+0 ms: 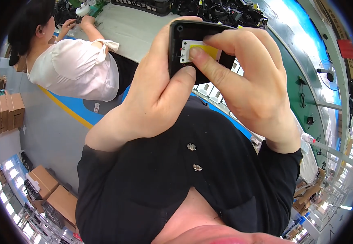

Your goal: Assembling LED light components by placing LED panels into plastic housings.

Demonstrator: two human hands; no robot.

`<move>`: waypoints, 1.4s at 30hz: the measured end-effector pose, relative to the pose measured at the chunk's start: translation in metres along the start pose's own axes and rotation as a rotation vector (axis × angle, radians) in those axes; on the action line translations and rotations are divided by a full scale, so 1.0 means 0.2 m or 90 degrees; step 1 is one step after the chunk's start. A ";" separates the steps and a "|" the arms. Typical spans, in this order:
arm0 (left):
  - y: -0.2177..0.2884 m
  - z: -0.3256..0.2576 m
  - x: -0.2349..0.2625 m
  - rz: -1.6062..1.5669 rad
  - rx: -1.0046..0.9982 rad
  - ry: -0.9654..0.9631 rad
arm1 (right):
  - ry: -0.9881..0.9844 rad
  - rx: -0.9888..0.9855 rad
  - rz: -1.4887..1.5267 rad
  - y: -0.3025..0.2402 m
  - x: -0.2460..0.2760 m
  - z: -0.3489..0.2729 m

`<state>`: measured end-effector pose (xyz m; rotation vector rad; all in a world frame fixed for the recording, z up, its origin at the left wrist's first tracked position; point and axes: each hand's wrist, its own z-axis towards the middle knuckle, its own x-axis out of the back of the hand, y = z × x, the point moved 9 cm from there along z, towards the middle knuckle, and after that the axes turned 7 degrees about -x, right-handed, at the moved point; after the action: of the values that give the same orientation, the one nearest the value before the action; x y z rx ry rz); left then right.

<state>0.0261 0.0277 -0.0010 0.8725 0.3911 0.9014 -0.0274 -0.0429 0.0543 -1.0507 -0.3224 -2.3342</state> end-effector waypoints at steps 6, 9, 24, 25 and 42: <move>0.03 0.00 0.01 0.019 -0.033 0.020 | -0.032 -0.027 0.045 0.02 0.01 0.00; 0.03 0.01 0.03 -0.107 -0.033 0.109 | -0.010 -0.030 0.161 0.05 0.06 -0.01; 0.22 0.17 -0.24 0.034 -0.206 0.107 | 0.045 -0.522 0.758 0.40 0.07 -0.22; 0.22 0.19 -0.23 0.051 -0.211 0.133 | 0.041 -0.508 0.727 0.43 0.08 -0.19; 0.21 0.46 -0.50 0.078 -0.112 -0.072 | 0.097 -0.428 0.659 0.64 0.38 -0.24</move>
<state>0.0039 -0.0860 0.0831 0.7870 0.1590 0.9787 -0.0242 -0.1970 0.0794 -0.9572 0.9200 -1.5214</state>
